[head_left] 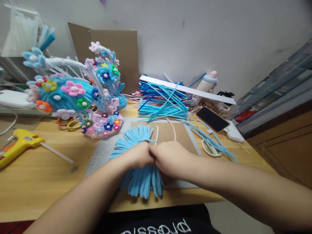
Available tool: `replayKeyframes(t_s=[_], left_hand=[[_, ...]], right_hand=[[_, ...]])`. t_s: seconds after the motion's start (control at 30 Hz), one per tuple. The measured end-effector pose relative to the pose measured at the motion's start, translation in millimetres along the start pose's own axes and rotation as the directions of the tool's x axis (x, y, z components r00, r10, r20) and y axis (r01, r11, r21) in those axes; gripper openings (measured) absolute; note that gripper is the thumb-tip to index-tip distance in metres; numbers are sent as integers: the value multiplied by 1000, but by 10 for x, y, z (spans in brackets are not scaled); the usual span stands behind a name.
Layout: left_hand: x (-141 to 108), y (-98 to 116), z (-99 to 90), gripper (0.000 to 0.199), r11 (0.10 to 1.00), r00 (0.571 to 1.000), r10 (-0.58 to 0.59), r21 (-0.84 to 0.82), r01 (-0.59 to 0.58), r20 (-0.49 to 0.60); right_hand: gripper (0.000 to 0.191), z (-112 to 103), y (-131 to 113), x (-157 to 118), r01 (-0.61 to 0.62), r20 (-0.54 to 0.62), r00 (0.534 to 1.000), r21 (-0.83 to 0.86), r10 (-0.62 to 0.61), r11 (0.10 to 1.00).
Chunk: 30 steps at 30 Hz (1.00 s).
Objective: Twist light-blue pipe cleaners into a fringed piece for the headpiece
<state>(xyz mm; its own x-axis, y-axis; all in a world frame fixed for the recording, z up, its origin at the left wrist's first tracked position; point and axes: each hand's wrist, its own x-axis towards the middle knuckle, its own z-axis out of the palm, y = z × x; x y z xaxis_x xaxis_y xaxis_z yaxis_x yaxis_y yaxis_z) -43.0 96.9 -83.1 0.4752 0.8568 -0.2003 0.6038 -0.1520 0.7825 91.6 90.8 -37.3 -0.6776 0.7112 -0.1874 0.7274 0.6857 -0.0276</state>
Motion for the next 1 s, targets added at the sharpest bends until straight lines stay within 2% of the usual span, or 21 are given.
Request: replayKeyframes(t_s=[0.13, 0.2, 0.27, 0.4, 0.5, 0.57, 0.63, 0.73, 0.9, 1.0], left_hand=[[20, -19, -33, 13, 999, 999, 34, 15, -33, -35], [18, -38, -55, 16, 999, 998, -24, -30, 23, -50], [10, -52, -75, 19, 990, 989, -107, -104, 97, -100], [-2, -52, -109, 23, 958, 969, -171, -259, 122, -177], [-1, -40, -134, 27, 935, 979, -159, -339, 107, -129], [0, -39, -155, 30, 919, 987, -137, -382, 97, -79], [1, -45, -175, 30, 901, 993, -111, -425, 86, -34], [2, -56, -185, 28, 872, 996, -91, -483, 80, 0], [-4, -27, -168, 28, 784, 988, -151, -607, 130, 18], [-16, 5, -196, 27, 750, 986, -165, -649, 126, 1]], right_hand=[[26, 81, -29, -97, 31, -139, 990, 122, -14, 992], [32, 122, -26, -197, 40, -193, 981, 200, -1, 979], [32, 175, -15, -308, 16, -243, 968, 330, 68, 944], [22, 348, 46, -438, -65, -224, 931, 671, 286, 739], [23, 504, 110, -428, -8, -239, 909, 810, 342, 587], [28, 580, 145, -406, 64, -287, 894, 842, 344, 535], [32, 623, 170, -392, 104, -316, 888, 846, 335, 524], [34, 639, 197, -393, 102, -320, 889, 835, 328, 540], [35, 605, 207, -431, 128, -392, 881, 738, 266, 663], [27, 581, 187, -473, 98, -391, 857, 764, 337, 638]])
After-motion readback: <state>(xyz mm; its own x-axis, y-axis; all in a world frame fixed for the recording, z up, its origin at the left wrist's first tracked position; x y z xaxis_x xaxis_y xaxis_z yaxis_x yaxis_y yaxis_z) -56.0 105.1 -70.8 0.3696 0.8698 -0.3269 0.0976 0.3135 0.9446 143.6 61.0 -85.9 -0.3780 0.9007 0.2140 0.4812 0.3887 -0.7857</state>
